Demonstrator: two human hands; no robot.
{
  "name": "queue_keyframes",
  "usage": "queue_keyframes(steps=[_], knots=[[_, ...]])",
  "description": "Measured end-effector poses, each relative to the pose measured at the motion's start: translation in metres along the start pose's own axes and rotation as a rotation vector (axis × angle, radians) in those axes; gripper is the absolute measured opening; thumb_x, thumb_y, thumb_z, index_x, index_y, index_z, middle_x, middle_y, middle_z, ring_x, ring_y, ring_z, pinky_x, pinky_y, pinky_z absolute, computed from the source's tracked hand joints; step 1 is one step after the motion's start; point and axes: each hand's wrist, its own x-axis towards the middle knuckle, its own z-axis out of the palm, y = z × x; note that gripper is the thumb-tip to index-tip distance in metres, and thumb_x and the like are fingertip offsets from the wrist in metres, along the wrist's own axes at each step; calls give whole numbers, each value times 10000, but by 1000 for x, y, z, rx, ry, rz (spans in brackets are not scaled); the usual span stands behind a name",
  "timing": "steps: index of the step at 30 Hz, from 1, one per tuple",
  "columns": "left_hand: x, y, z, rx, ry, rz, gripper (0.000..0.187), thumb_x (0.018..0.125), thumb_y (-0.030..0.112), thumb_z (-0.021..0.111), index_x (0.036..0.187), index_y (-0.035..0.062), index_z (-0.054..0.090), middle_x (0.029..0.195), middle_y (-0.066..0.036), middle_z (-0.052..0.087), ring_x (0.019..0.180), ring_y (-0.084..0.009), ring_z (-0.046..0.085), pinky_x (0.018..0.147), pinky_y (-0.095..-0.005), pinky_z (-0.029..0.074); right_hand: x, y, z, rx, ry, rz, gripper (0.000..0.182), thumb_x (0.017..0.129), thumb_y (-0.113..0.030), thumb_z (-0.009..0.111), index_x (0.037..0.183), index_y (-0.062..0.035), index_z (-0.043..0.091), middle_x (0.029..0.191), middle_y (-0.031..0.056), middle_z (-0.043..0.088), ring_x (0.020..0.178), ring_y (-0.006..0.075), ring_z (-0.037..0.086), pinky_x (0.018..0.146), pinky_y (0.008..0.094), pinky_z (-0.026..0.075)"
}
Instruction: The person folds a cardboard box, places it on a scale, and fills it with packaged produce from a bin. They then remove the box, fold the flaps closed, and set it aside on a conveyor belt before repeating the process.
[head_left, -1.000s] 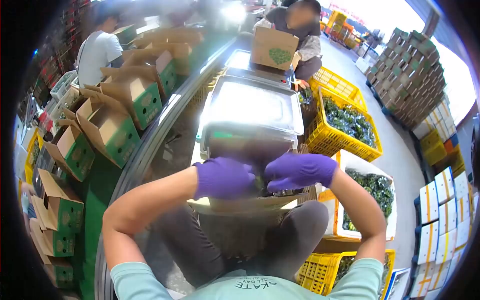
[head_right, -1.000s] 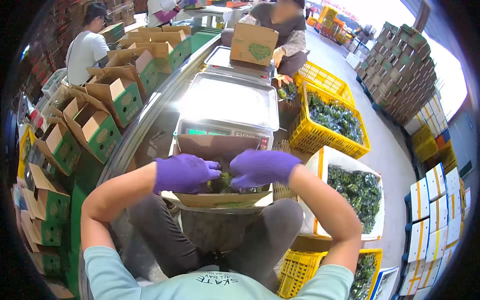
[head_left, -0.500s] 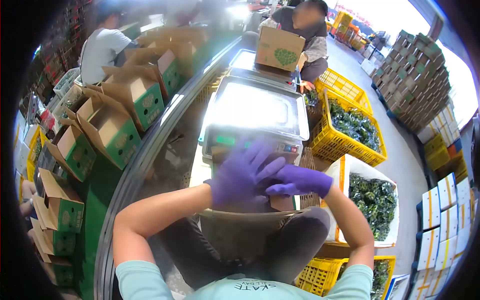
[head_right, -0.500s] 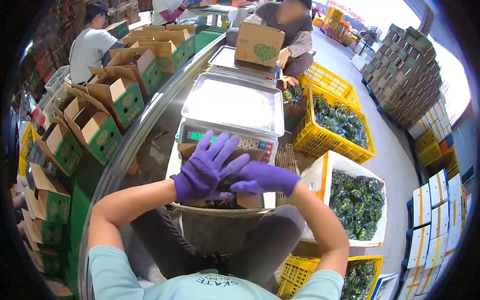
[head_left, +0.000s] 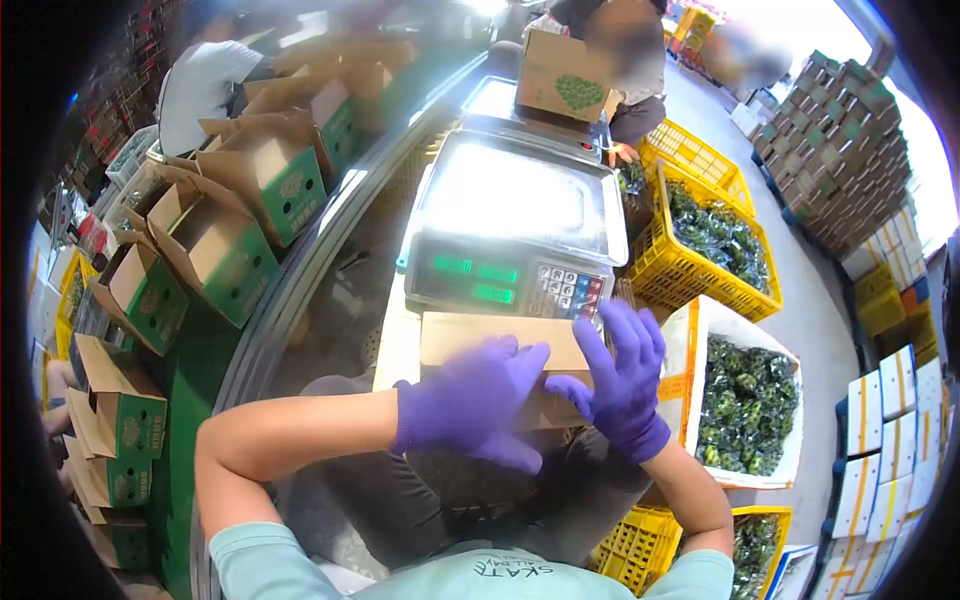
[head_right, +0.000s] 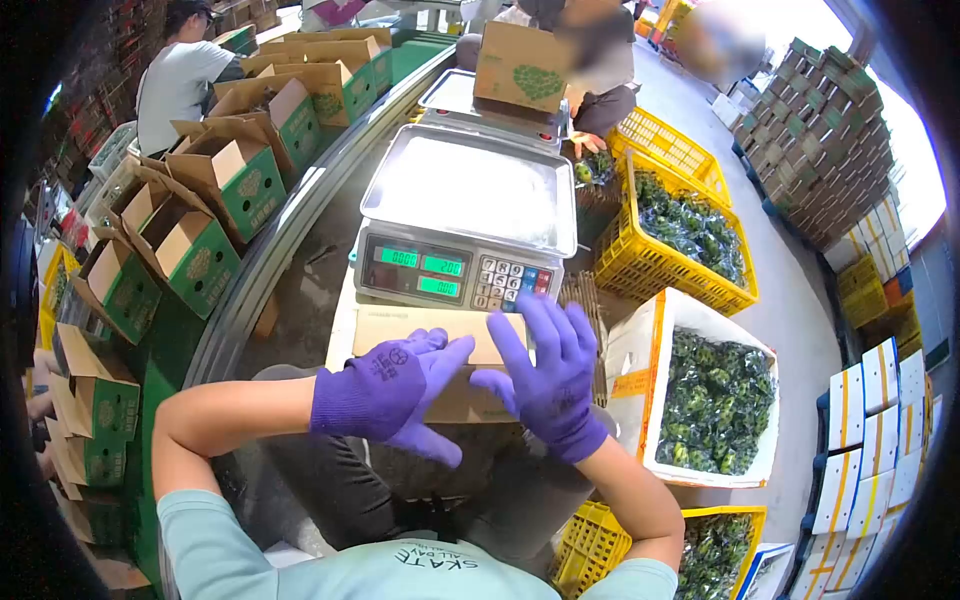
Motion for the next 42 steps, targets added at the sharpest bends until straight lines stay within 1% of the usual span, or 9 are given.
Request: queue_keyframes(steps=[5,11,18,21,23,30,33,35,42], knots=[[-2,-30,26,115,169,160,1110,675,742,639,1387,-61,356,1304,-299,484,1243,-472,439,1067,-608,255,-5,20,31,291,-474,22,830,899,-630,433,1393,35,385,1455,313,316,1354,488,292,1106,549,243],[-2,-54,23,208,272,208,851,773,708,535,1279,24,506,1248,-219,523,1169,-376,489,996,-533,321,-36,-60,-5,336,-367,290,840,891,-579,510,1345,116,384,1401,389,309,1324,524,289,1107,543,237],[-4,-50,27,96,152,654,787,736,664,594,1231,55,535,1211,-143,521,1167,-333,464,1019,-527,310,-93,-127,8,768,221,1012,959,810,-426,716,1445,63,190,1510,205,225,1381,323,286,1135,429,237],[0,-57,25,24,148,631,775,726,645,616,1235,67,532,1200,-143,525,1153,-334,468,1005,-527,307,-107,-146,4,1046,104,1158,936,828,-443,698,1477,4,193,1491,173,290,1375,304,319,1133,441,269],[2,-58,29,75,194,664,759,732,634,622,1243,80,531,1220,-140,524,1149,-332,471,991,-519,305,-124,-154,22,1913,245,1511,877,853,-428,670,1493,-57,200,1468,141,353,1335,291,389,1108,465,332],[-27,-32,32,232,526,510,832,774,664,581,1357,80,475,1431,-194,409,1261,-389,427,1068,-581,261,-165,-151,42,1923,186,1367,742,879,-496,604,1442,-87,348,1394,119,474,1233,291,495,1061,485,389],[-56,-5,15,275,530,1,876,781,689,562,1400,83,435,1467,-257,336,1258,-424,426,1046,-618,272,-149,-138,37,2076,212,1365,717,877,-543,576,1403,-85,409,1348,121,519,1216,290,510,1053,475,396],[-75,4,8,-179,623,50,886,779,700,561,1414,97,421,1443,-310,329,1232,-474,430,1024,-632,294,-147,-129,50,2289,215,1286,738,870,-583,555,1396,-84,418,1347,136,517,1213,307,508,1051,470,396],[-195,61,-49,706,1170,-248,940,687,688,679,1404,135,428,1446,-308,312,1254,-482,398,1030,-607,298,45,-169,31,2268,-391,923,918,860,-702,405,1505,-79,205,1523,171,283,1390,341,301,1147,487,258]])
